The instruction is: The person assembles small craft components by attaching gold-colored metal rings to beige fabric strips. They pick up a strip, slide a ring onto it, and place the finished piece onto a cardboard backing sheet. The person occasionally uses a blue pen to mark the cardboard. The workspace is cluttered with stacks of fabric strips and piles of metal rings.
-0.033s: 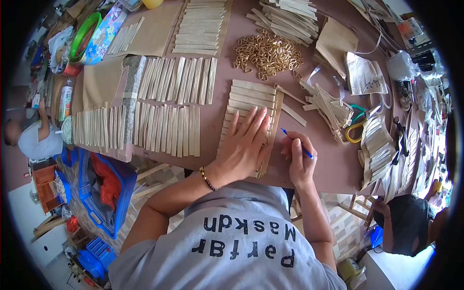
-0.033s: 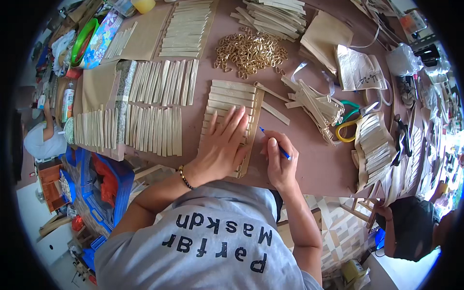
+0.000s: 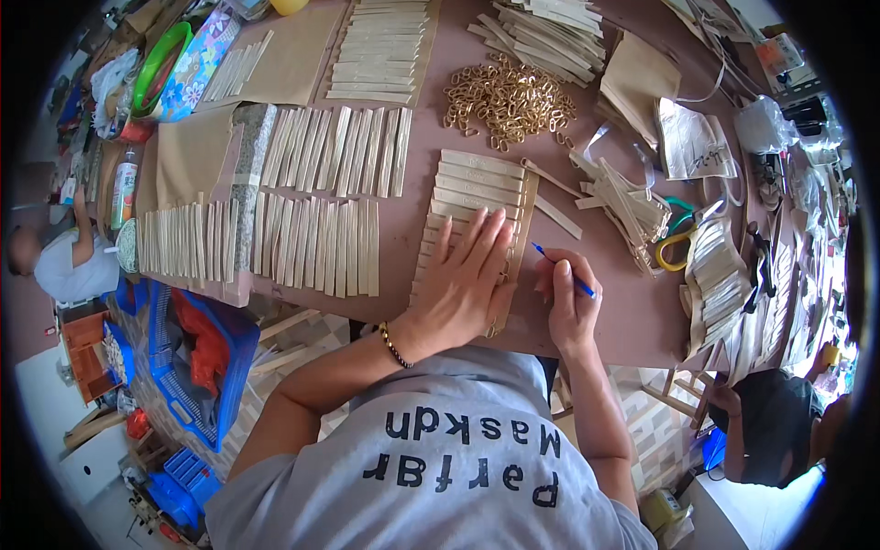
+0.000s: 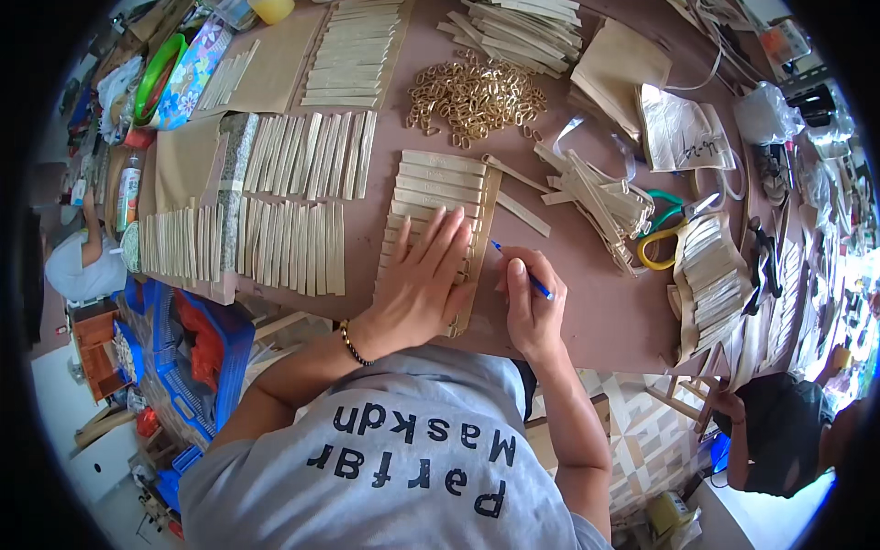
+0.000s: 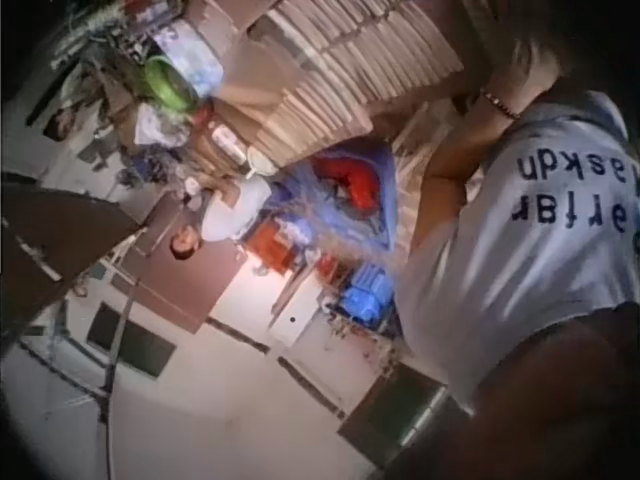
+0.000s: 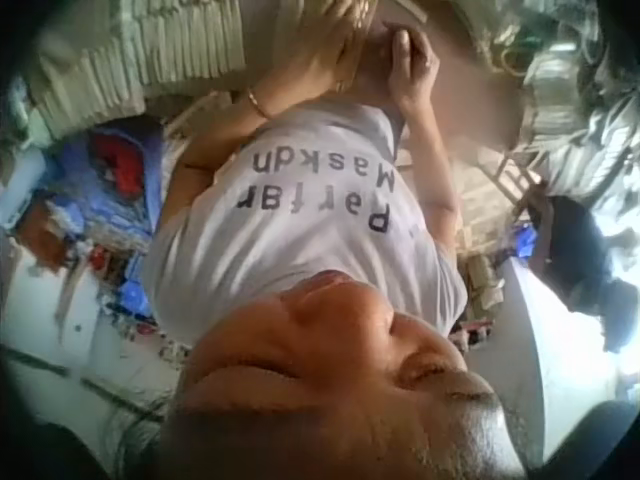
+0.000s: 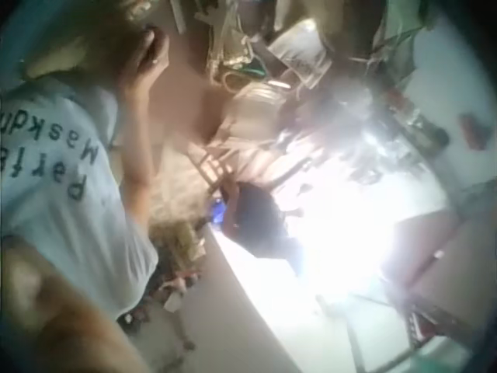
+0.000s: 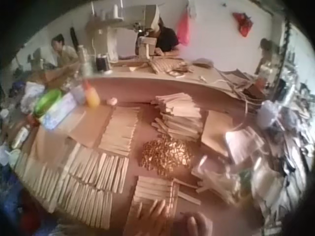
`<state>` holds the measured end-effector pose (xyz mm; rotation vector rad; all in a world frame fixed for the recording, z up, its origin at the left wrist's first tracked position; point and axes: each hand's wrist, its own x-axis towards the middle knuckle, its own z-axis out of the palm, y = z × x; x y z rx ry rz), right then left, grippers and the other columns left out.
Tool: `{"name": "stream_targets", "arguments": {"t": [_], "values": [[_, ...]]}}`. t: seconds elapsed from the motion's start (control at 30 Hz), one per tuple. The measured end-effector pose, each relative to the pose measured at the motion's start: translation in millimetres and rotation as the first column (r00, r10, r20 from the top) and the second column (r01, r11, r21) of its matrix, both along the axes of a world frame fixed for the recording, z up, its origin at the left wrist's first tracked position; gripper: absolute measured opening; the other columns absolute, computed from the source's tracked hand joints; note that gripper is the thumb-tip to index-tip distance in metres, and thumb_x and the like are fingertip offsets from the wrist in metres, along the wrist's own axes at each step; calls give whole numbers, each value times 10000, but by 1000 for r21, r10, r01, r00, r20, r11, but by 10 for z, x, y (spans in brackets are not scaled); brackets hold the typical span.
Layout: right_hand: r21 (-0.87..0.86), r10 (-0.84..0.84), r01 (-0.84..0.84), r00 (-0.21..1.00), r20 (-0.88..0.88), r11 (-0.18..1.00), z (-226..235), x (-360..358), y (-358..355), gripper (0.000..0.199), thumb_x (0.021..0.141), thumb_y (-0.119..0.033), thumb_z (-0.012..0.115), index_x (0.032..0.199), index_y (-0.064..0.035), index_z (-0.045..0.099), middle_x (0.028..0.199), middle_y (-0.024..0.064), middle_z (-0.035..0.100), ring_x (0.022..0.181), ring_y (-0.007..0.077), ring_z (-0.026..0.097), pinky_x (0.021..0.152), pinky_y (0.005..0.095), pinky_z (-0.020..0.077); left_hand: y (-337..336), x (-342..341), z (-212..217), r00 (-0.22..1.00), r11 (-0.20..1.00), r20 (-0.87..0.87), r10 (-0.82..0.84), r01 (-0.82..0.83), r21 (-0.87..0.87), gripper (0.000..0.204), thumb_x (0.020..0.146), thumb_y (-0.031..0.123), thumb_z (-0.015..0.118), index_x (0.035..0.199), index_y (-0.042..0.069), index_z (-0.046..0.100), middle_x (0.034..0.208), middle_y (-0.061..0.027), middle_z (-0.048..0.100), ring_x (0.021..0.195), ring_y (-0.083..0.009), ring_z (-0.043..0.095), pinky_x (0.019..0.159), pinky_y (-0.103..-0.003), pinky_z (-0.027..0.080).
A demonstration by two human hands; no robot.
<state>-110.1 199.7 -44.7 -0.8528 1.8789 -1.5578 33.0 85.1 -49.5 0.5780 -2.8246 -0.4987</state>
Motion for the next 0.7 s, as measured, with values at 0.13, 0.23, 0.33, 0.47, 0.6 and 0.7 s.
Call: {"name": "stream_targets", "arguments": {"t": [0.13,0.23,0.33,0.47,0.6,0.7], "values": [[35,9,-6,997,-74,999,-100,-39,-69,182,1009,-118,518,968,20,629,754,64,618,609,106,554,575,259,459,67,46,66,1000,1000,25,2,-2,23,708,925,395,542,1440,-62,381,1523,-228,352,1438,-366,306,1159,-574,156],[21,14,-11,985,-171,1000,-103,-32,-101,162,1003,-95,521,950,17,626,740,70,611,588,115,552,560,264,455,65,40,68,1000,1000,23,-1,0,24,712,916,404,545,1434,-61,393,1519,-225,358,1435,-364,312,1158,-572,155],[2,12,-12,975,-224,1000,-134,-28,-126,151,999,-81,525,934,14,622,731,77,604,576,122,552,548,271,454,58,50,59,1000,1000,26,4,-5,14,714,914,409,542,1434,-58,394,1517,-225,362,1435,-363,313,1160,-570,151],[5,12,-11,961,-277,1000,-117,-8,-152,150,998,-81,527,923,13,617,724,80,600,568,124,549,538,280,454,55,58,45,1000,1000,24,6,-6,0,717,914,409,540,1438,-55,389,1516,-223,364,1435,-362,313,1160,-568,154],[19,26,-22,975,-222,1000,-137,-32,-102,145,996,-75,528,915,14,610,727,81,599,563,126,548,537,278,454,55,50,48,999,1000,34,6,-6,11,722,908,403,550,1442,-54,385,1516,-223,364,1432,-362,317,1159,-569,160],[9,13,-11,977,-214,1000,-113,-22,-115,145,995,-70,528,908,16,606,729,81,598,560,126,547,532,274,453,60,44,51,1000,1000,27,5,-5,15,723,904,396,558,1442,-54,384,1516,-224,364,1430,-363,319,1158,-569,164]]}}
